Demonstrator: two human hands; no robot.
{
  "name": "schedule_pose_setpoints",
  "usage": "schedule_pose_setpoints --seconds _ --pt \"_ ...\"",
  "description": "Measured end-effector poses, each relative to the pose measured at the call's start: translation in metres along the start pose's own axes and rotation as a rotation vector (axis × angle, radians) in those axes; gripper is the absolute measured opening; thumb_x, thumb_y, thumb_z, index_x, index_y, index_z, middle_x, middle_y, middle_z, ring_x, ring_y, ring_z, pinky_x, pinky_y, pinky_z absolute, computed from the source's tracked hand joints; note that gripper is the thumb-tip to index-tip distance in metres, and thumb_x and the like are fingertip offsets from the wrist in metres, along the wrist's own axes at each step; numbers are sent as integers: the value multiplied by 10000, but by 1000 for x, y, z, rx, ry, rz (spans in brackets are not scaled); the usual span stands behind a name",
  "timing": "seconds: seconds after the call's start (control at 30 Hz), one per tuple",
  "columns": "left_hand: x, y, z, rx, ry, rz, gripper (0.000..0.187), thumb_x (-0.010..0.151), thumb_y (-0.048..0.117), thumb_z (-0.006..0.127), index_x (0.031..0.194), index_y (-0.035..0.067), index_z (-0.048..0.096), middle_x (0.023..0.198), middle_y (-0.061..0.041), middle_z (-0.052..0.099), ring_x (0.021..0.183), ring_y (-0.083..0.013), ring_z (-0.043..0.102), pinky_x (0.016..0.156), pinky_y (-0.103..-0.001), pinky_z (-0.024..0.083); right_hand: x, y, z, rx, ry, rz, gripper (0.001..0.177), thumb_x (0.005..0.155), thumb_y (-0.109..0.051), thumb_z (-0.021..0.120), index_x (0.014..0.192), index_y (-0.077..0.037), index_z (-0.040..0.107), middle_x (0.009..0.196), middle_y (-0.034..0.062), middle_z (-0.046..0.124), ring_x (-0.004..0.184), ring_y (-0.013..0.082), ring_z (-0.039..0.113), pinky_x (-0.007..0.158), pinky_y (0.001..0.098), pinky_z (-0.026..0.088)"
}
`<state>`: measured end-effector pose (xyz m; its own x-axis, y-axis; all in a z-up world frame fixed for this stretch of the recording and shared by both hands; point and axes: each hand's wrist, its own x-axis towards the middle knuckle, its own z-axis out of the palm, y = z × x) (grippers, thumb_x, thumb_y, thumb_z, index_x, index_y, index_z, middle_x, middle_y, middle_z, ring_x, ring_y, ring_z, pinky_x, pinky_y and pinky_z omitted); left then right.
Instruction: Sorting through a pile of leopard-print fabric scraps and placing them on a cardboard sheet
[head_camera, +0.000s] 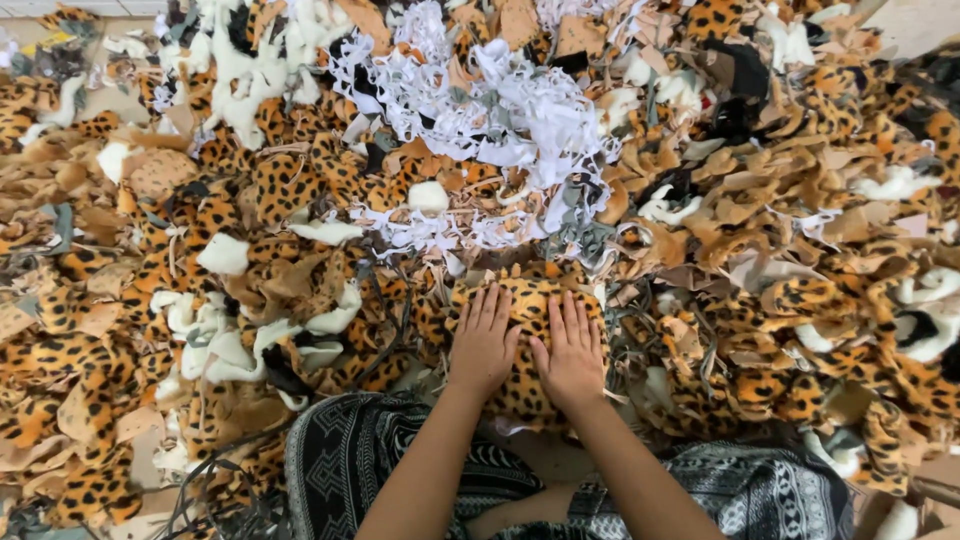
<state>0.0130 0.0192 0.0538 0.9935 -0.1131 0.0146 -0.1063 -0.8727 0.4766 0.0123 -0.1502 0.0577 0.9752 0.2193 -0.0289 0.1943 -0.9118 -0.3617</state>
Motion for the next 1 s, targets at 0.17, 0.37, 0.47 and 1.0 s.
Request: schedule_pose_setpoints --seconds 0.17,0.37,0.47,1.0 --pt "1 -29 34 -36 139 49 595 1095 456 270 1626 187 265 1674 -109 223 1526 -335 193 1217 -493 144 8 13 31 -117 71 -58 737 1037 -604 317 1655 -242 144 1719 55 76 1563 288 85 1237 484 73" --pt "-1 -34 43 -2 216 102 582 1090 452 236 1622 219 283 1669 -86 244 1514 -315 219 1210 -472 172 4 16 43 -123 133 -67 750 1027 -603 344 1654 -232 168 1718 69 92 1562 292 98 1235 476 94" --pt "4 -36 43 66 221 110 589 1082 451 282 1619 209 293 1665 -97 259 1511 -322 242 1208 -486 195 8 19 47 -84 114 -54 757 1023 -602 364 1652 -230 167 1718 68 82 1562 296 93 1240 492 77" --pt "-9 338 20 -423 -297 701 474 997 83 483 1460 -20 477 1530 -291 411 1373 -466 447 1069 -489 461 -193 143 -201 67 360 637 737 1038 -372 478 1647 -123 146 1699 146 141 1549 338 138 1201 622 100"
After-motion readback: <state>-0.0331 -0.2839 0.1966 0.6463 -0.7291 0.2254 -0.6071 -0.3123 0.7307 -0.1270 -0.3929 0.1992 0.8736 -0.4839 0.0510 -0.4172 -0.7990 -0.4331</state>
